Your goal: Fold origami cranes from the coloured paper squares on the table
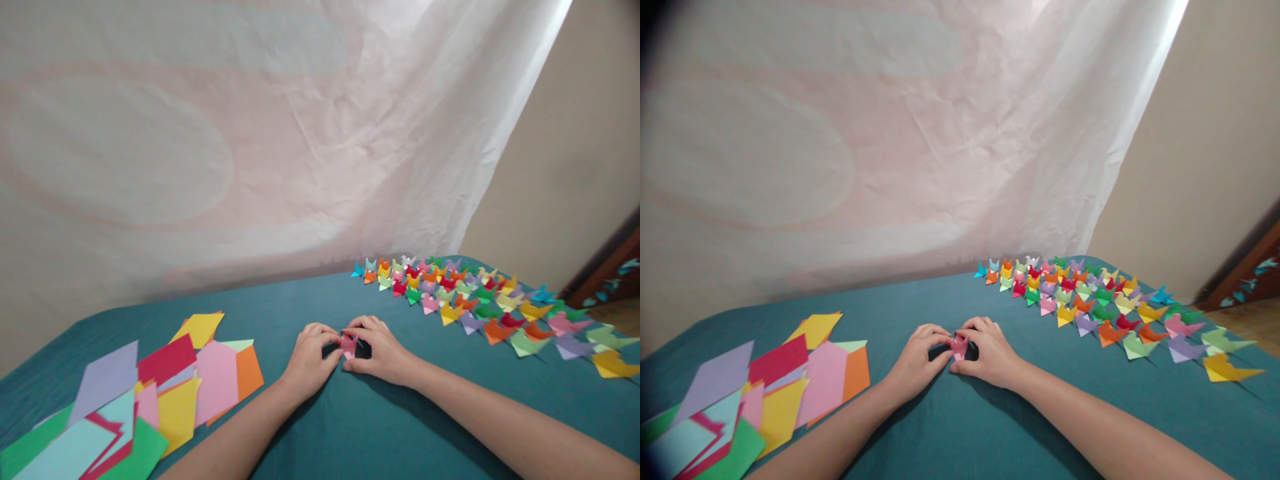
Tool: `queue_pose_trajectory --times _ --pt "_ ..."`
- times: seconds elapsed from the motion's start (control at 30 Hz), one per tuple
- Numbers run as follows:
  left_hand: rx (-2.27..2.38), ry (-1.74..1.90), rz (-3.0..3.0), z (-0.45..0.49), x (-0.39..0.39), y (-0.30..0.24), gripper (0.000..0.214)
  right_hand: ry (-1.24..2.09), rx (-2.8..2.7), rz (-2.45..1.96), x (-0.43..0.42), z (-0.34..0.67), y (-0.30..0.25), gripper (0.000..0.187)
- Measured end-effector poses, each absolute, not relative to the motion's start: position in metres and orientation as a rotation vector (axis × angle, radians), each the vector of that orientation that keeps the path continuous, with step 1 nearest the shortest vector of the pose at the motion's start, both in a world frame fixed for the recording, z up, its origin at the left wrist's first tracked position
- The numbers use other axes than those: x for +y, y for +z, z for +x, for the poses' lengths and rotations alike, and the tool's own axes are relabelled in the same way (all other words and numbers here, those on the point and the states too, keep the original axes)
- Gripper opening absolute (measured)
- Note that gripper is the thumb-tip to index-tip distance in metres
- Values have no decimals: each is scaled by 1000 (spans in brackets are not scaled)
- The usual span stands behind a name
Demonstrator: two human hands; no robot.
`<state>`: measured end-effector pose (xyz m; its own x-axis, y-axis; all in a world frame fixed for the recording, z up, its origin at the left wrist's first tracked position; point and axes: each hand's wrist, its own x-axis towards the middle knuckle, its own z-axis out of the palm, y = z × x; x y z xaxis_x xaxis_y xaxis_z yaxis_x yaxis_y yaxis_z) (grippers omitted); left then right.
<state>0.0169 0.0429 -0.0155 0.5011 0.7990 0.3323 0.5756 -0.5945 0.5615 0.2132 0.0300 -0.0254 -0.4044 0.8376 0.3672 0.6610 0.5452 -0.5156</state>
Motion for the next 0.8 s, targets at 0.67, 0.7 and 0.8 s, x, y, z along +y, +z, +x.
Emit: queue_pose_trajectory --times 0.67,0.7,0.8 --pt "1132 852 2381 16 44 -19 16 477 -2031 -1115 30 214 -34 57" --pt "1134 848 2385 16 44 -19 16 475 -2045 -1122 30 214 -34 57" --pt "1139 839 2391 16 44 -19 16 466 -2077 -1142 31 214 -34 57"
